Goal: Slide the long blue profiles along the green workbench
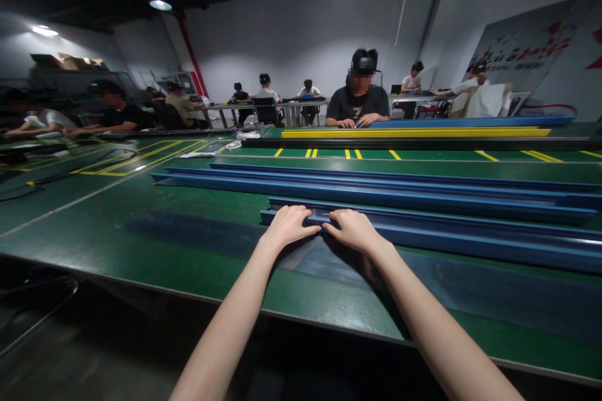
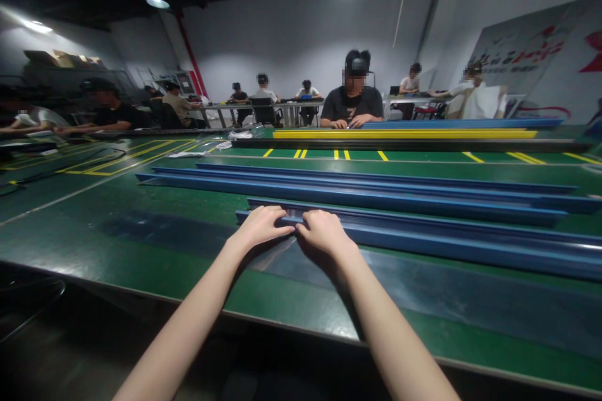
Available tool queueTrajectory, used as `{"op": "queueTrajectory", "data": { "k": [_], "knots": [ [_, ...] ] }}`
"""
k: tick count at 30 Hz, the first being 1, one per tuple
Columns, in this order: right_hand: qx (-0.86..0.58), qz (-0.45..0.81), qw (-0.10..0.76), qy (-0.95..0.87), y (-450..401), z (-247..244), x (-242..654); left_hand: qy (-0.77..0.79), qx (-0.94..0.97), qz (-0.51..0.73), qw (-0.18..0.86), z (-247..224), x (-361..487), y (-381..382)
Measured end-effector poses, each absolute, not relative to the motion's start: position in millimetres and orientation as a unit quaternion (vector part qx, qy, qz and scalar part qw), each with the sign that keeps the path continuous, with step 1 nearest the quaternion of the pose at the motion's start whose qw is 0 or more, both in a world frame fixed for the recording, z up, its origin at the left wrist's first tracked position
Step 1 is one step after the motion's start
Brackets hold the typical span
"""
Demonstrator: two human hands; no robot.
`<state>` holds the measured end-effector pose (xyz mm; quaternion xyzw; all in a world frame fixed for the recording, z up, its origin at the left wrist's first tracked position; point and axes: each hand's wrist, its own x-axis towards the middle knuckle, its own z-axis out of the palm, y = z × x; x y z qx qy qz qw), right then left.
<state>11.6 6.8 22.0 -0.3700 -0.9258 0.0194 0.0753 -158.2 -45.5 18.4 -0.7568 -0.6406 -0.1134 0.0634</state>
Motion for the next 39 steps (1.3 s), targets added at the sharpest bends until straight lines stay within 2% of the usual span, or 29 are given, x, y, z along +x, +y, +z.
{"op": "queueTrajectory", "data": {
  "k": [16,24,31,39],
  "knots": [
    [-0.46,0.071,0.035,-0.884,24,31,107,-0.555,-0.828,-0.071,0.038,35,-83,-19],
    [-0.526,0.029,0.03,-0.849,28,34,174,-0.503,-0.86,-0.084,0.024,38,-26,0],
    [-0.511,-0.056,0.074,-0.855,17,29,176,-0.502,-0.861,-0.063,0.05,35,-5,8],
    [-0.506,-0.057,0.068,-0.858,14,31,161,-0.506,-0.859,-0.037,0.064,37,-21,7]
  ]
}}
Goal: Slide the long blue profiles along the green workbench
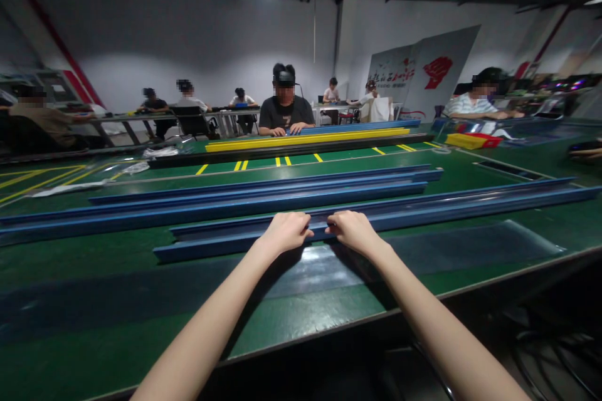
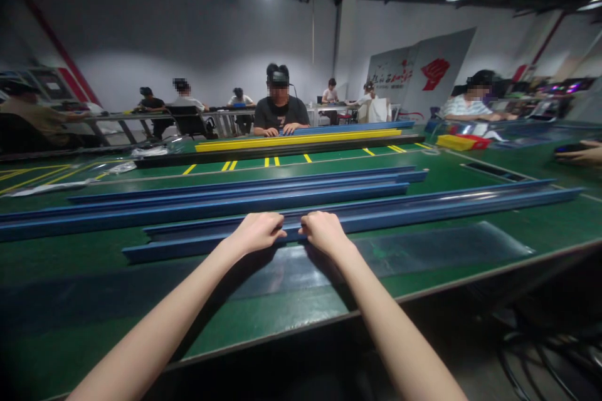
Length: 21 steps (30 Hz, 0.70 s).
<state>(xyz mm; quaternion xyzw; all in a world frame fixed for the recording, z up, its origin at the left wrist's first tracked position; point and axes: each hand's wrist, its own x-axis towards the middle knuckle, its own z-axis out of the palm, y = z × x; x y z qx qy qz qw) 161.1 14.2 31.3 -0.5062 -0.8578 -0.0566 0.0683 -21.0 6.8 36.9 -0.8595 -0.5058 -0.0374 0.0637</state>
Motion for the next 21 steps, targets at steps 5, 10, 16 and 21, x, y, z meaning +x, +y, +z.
{"op": "queueTrajectory", "data": {
  "k": [5,10,16,21],
  "knots": [
    [-0.502,-0.028,0.081,-0.861,15,29,139,-0.529,-0.845,-0.008,0.075,41,-48,1],
    [-0.504,-0.006,0.092,-0.859,16,33,147,-0.563,-0.824,0.018,0.055,45,-80,-6],
    [-0.536,-0.048,0.122,-0.834,23,33,188,-0.613,-0.787,0.033,0.049,54,-122,-15],
    [-0.511,-0.073,0.122,-0.848,26,30,183,-0.671,-0.736,0.088,0.029,62,-140,-18]
  ]
}}
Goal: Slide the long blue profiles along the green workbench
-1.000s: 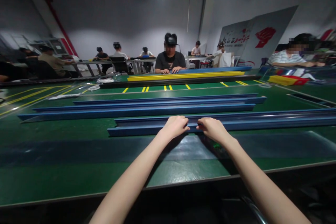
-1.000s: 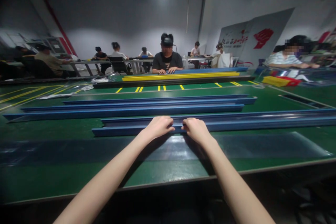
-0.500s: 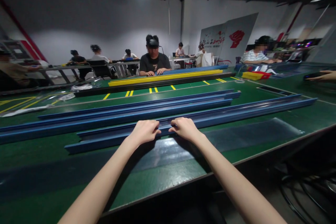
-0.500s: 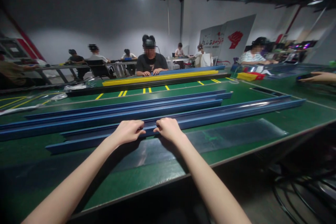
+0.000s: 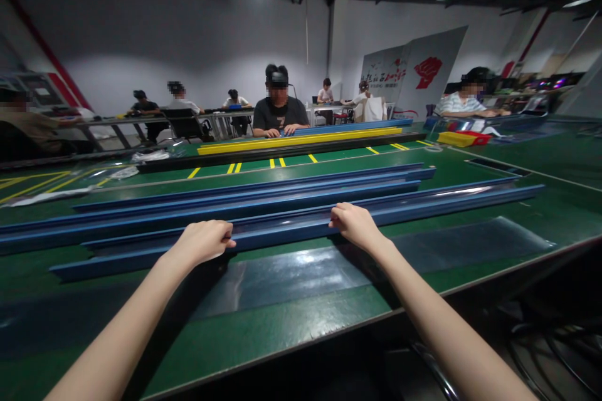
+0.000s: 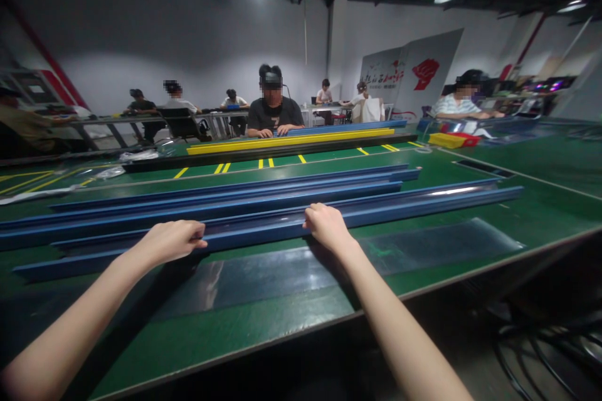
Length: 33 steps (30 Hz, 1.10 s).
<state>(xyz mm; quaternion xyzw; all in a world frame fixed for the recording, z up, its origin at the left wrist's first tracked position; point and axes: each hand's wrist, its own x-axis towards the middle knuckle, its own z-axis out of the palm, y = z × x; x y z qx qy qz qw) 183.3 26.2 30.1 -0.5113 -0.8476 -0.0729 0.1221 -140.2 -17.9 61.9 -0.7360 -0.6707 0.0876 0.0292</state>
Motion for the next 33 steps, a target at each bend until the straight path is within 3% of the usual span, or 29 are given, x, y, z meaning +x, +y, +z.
{"op": "queueTrajectory", "data": {
  "k": [5,13,21,33],
  "knots": [
    [-0.489,-0.094,0.105,-0.861,24,33,156,-0.633,-0.768,0.062,0.076,65,-117,-13],
    [-0.473,-0.066,0.133,-0.868,24,27,113,-0.567,-0.823,-0.037,0.017,53,-56,1],
    [-0.496,-0.006,0.148,-0.855,28,32,133,-0.549,-0.835,-0.036,0.022,47,-74,3],
    [-0.545,-0.033,0.138,-0.827,40,25,211,-0.63,-0.775,0.019,0.052,55,-139,-19]
  ]
}}
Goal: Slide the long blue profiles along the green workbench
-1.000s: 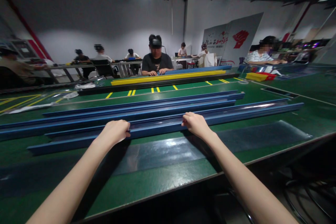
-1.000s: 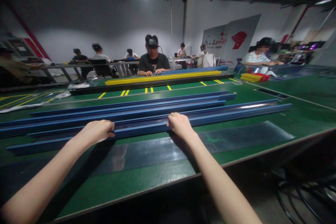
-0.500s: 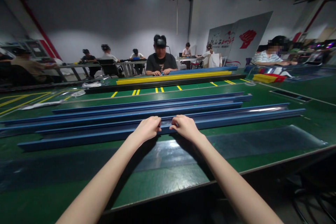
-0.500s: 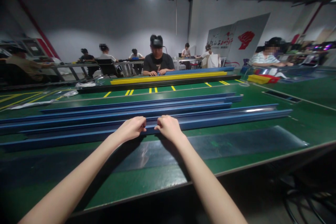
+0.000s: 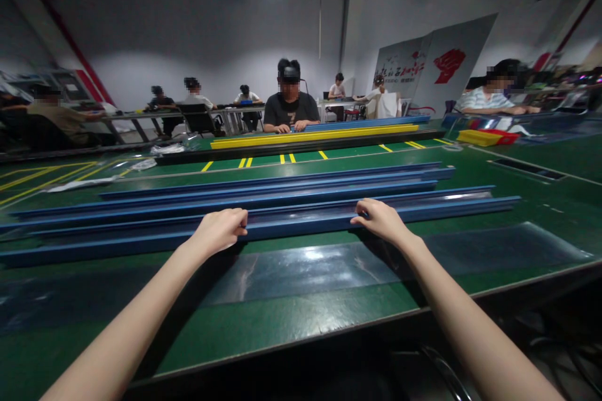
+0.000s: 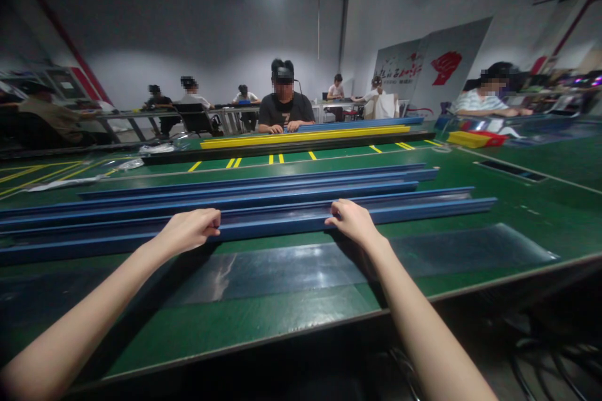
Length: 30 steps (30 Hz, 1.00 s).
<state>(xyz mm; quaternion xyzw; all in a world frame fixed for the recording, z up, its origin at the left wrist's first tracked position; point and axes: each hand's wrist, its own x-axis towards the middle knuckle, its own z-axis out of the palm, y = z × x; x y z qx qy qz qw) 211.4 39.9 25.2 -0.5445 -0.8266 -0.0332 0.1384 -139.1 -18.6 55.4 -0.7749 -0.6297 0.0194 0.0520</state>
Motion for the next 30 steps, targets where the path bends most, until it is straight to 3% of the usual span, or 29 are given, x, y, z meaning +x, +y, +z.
{"op": "queueTrajectory", "data": {
  "k": [11,24,30],
  "knots": [
    [-0.527,-0.07,0.129,-0.837,33,26,185,-0.596,-0.801,-0.033,0.042,50,-136,-17],
    [-0.505,-0.066,0.074,-0.858,42,35,172,-0.61,-0.769,-0.129,0.142,30,-131,-4],
    [-0.439,-0.052,0.106,-0.891,52,37,172,-0.636,-0.742,-0.143,0.158,20,-161,-3]
  ]
}}
